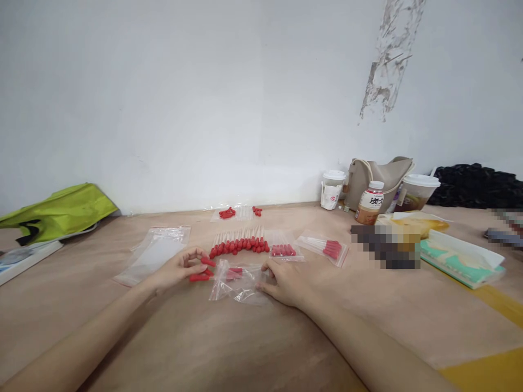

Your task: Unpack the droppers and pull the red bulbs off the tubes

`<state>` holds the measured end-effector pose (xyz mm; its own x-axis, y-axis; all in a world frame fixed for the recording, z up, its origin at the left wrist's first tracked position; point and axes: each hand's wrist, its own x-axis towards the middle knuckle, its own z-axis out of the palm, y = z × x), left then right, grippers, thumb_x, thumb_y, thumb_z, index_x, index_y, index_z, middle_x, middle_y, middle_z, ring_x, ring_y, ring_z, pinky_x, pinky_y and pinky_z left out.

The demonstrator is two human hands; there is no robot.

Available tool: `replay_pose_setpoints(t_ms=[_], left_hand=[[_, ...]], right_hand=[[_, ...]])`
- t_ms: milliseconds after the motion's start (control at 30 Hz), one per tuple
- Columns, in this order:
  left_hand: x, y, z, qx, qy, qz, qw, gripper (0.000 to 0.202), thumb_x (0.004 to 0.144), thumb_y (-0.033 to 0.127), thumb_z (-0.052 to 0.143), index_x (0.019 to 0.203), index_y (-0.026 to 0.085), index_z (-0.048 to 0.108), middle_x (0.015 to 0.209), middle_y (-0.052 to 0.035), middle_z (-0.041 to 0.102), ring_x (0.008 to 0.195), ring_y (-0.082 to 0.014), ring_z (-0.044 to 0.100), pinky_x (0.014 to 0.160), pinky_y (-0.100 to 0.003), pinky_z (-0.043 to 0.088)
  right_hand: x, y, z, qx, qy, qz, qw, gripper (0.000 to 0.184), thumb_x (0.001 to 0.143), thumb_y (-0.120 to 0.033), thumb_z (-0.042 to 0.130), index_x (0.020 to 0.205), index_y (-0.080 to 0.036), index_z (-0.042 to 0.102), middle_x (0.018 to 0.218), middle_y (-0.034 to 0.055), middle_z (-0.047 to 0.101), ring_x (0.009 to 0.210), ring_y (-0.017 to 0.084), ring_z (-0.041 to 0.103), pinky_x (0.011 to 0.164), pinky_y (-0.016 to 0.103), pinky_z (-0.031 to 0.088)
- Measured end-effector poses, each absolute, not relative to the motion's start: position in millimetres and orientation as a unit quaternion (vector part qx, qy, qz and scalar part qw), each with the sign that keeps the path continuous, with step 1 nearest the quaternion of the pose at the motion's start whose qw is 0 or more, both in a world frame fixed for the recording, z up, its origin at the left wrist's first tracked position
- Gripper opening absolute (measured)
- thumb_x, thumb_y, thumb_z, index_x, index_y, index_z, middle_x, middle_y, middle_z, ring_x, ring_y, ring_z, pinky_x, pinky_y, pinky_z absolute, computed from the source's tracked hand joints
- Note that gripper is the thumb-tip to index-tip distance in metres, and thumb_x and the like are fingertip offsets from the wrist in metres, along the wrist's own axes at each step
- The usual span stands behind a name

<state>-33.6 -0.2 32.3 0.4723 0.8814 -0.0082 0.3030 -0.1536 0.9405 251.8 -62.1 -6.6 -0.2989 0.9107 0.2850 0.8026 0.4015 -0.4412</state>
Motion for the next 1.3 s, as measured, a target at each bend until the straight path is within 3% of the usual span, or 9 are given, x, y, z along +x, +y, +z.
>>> replay_pose_setpoints(t_ms=[167,267,400,600,767,833,1167,1300], left_hand=[[-36,0,26,0.659,0.436,0.26,0.555,0.038,0.067,0.043,0.064,0.094,0.018,0.054,0.104,-0.0079,0.06,0.091,-0.0212,0.06,0.077,-0.032,0.046],[-36,-4,33,0.719,0.398,0.194,0.536,0.049,0.063,0.036,0.07,0.105,0.019,0.052,0.112,-0.0084,0.056,0.099,-0.0217,0.055,0.081,-0.033,0.045],[-36,-10,37,0.778,0.374,0.135,0.486,0.069,0.05,0.028,0.078,0.112,0.022,0.046,0.119,-0.008,0.05,0.099,-0.0228,0.053,0.074,-0.031,0.045],[-26,-20,31,0.801,0.377,0.182,0.428,0.047,0.061,0.034,0.069,0.1,0.02,0.048,0.106,-0.0051,0.054,0.092,-0.0193,0.054,0.075,-0.028,0.043],[-17,-32,40,0.855,0.389,0.172,0.298,0.019,0.073,0.034,0.057,0.084,0.019,0.052,0.088,-0.0009,0.054,0.081,-0.0173,0.052,0.067,-0.025,0.04],[-17,-32,41,0.862,0.393,0.179,0.266,0.016,0.074,0.034,0.055,0.078,0.019,0.053,0.084,-0.0008,0.054,0.079,-0.0172,0.051,0.067,-0.026,0.038],[-40,-4,34,0.775,0.404,0.174,0.454,0.026,0.071,0.037,0.059,0.084,0.018,0.048,0.086,-0.0015,0.056,0.076,-0.0148,0.053,0.065,-0.026,0.041],[-37,-5,33,0.779,0.38,0.191,0.46,0.031,0.067,0.035,0.064,0.089,0.018,0.05,0.088,-0.0021,0.057,0.083,-0.0158,0.053,0.071,-0.027,0.041]], right_hand=[[251,-63,-7,-0.534,-0.798,0.108,0.257,0.03,0.073,-0.043,0.056,0.091,-0.02,0.051,0.078,0.0008,0.056,0.069,0.013,0.051,0.061,0.024,0.035],[252,-62,-8,-0.53,-0.801,0.105,0.259,0.03,0.074,-0.044,0.056,0.09,-0.02,0.051,0.08,0.001,0.056,0.068,0.013,0.051,0.061,0.024,0.036],[252,-62,-8,-0.535,-0.799,0.104,0.254,0.03,0.073,-0.044,0.056,0.09,-0.02,0.051,0.078,0.001,0.056,0.068,0.014,0.051,0.061,0.024,0.036],[252,-62,-6,-0.531,-0.802,0.101,0.253,0.029,0.074,-0.044,0.056,0.09,-0.02,0.051,0.078,0.0008,0.056,0.067,0.013,0.051,0.06,0.024,0.035],[252,-62,-7,-0.53,-0.801,0.102,0.258,0.03,0.074,-0.044,0.056,0.089,-0.019,0.051,0.08,0.0011,0.056,0.068,0.013,0.051,0.06,0.024,0.035],[252,-62,-7,-0.53,-0.802,0.101,0.257,0.03,0.074,-0.044,0.056,0.089,-0.019,0.051,0.079,0.0011,0.056,0.068,0.013,0.05,0.06,0.024,0.035],[252,-62,-7,-0.527,-0.802,0.111,0.257,0.029,0.074,-0.045,0.056,0.089,-0.02,0.052,0.079,0.0009,0.056,0.068,0.013,0.05,0.06,0.024,0.035],[252,-63,-6,-0.526,-0.803,0.108,0.259,0.03,0.074,-0.045,0.056,0.089,-0.02,0.052,0.08,0.0012,0.056,0.068,0.013,0.05,0.059,0.023,0.035]])
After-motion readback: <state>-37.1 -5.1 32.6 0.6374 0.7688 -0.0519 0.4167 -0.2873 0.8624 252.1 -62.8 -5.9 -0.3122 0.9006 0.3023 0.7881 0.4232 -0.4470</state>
